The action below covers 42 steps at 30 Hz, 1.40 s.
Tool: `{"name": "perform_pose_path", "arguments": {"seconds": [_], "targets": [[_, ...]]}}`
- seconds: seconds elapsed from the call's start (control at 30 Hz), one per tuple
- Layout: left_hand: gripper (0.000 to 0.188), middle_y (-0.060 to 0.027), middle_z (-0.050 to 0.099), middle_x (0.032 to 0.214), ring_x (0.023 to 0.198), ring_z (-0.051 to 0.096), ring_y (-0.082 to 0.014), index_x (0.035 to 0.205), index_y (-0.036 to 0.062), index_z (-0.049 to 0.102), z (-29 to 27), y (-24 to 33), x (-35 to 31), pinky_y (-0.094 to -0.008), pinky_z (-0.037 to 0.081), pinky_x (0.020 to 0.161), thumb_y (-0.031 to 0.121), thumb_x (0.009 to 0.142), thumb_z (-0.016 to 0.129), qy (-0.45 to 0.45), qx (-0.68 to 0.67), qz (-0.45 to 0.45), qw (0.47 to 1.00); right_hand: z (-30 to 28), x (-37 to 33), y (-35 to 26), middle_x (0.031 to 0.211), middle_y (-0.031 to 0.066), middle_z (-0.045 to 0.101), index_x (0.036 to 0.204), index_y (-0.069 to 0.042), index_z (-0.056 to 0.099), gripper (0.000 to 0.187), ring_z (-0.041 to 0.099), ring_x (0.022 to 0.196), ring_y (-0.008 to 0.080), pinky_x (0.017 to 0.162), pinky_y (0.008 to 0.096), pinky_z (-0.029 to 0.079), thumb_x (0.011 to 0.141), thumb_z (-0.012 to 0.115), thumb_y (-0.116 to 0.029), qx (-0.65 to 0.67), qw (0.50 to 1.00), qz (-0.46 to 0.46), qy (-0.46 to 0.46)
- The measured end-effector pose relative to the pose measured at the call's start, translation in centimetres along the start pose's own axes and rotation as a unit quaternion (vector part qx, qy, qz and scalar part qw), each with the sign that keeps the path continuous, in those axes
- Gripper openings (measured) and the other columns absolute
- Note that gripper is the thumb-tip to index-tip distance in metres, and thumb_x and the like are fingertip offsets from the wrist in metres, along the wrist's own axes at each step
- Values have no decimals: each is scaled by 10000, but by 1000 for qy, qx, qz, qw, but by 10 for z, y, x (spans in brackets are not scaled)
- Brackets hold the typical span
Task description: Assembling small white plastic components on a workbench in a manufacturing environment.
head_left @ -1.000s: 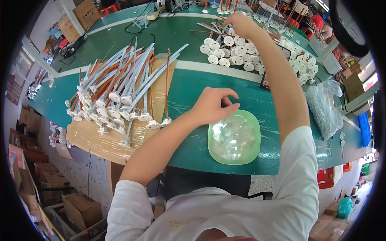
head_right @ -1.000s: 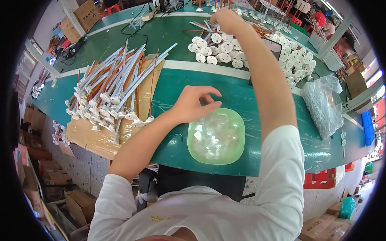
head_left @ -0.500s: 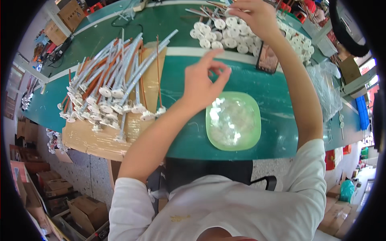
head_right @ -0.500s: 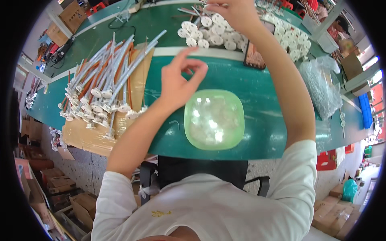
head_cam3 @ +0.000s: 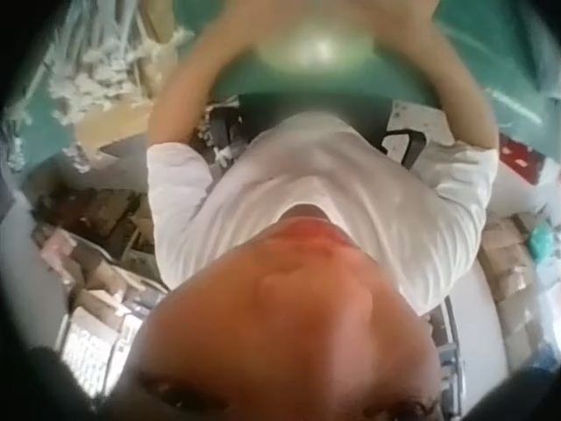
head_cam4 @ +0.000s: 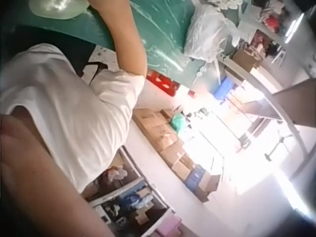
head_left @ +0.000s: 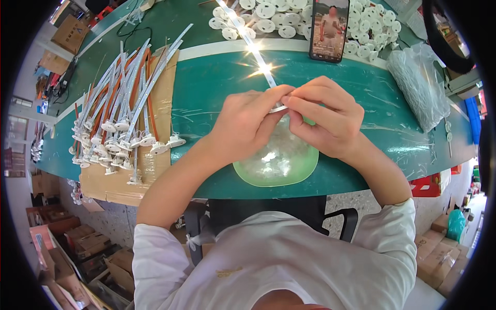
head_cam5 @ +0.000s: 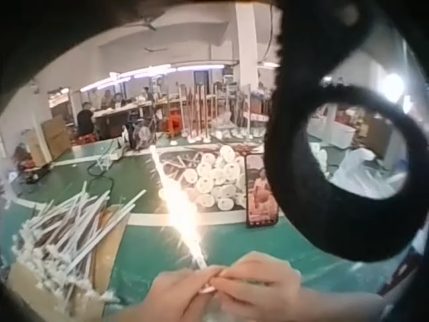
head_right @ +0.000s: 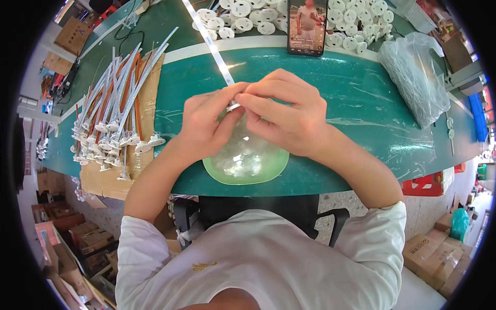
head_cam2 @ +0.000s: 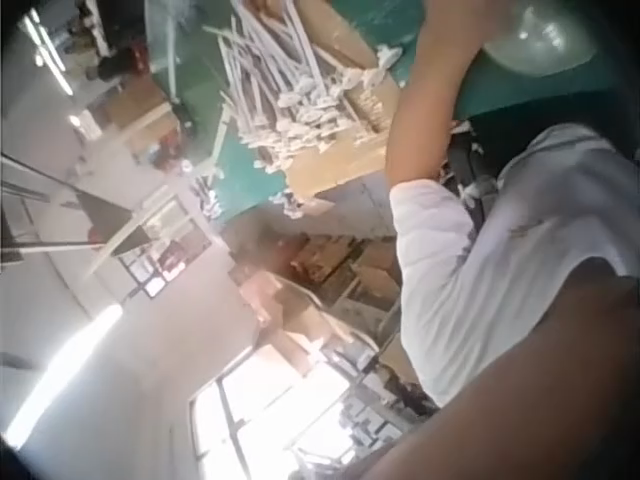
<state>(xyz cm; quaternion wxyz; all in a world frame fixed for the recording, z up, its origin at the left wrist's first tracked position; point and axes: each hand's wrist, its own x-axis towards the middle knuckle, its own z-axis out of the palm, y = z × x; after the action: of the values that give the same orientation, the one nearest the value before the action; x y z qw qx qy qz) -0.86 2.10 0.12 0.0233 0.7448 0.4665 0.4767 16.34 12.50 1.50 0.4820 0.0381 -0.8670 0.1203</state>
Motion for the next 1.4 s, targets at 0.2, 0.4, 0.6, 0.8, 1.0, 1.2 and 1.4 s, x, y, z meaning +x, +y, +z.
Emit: {"name": "perform_pose_path", "arguments": {"seconds": [0.2,0.4,0.6,0.8,1.0,1.2,1.4], "targets": [[372,-164,673,803,683,660,-340,1204,14,615,-9,-1,12,-406,508,601,20,841,701,-52,-12,-22,998,-9,4,5,955,134,699,1004,53,718,277,671,770,280,638,325,552,733,760,91,27,1000,-4,0],[366,-137,701,859,673,656,-320,1201,30,627,-7,4,9,-385,514,607,35,843,708,-22,34,-10,999,1,3,-5,894,132,706,997,49,717,246,677,759,267,646,320,557,758,758,96,-12,998,-5,69],[335,-125,720,882,726,688,-309,1185,44,644,-14,-3,-3,-359,531,627,44,856,706,-34,-11,-44,998,-1,-1,-9,869,131,714,981,48,711,247,669,707,204,599,280,544,749,784,89,20,997,71,8],[324,-141,735,972,736,728,-206,1198,-26,643,-12,7,-11,-288,553,649,-56,876,634,-54,-39,-59,996,5,-3,-24,847,114,714,950,28,713,196,662,696,165,540,255,517,772,774,85,40,991,128,13],[305,-109,743,871,757,729,-192,1199,7,657,-17,4,-9,-306,557,683,0,894,648,-64,28,-32,997,5,-8,-25,772,95,681,929,7,704,204,636,648,186,523,285,503,759,816,6,-9,980,198,-10],[309,-132,726,874,730,716,-285,1133,44,671,-9,-9,-11,-336,555,664,81,835,742,44,-3,-123,991,7,-10,-32,1025,73,649,941,-39,708,292,597,929,257,787,404,490,711,835,-166,-33,974,66,-212],[336,-80,767,905,837,754,-156,1106,48,691,-14,-15,-12,-274,576,737,60,787,798,5,78,-148,986,-5,-13,-31,1053,31,633,949,-72,728,217,576,966,234,839,400,480,745,787,-116,24,936,66,-345]]}}
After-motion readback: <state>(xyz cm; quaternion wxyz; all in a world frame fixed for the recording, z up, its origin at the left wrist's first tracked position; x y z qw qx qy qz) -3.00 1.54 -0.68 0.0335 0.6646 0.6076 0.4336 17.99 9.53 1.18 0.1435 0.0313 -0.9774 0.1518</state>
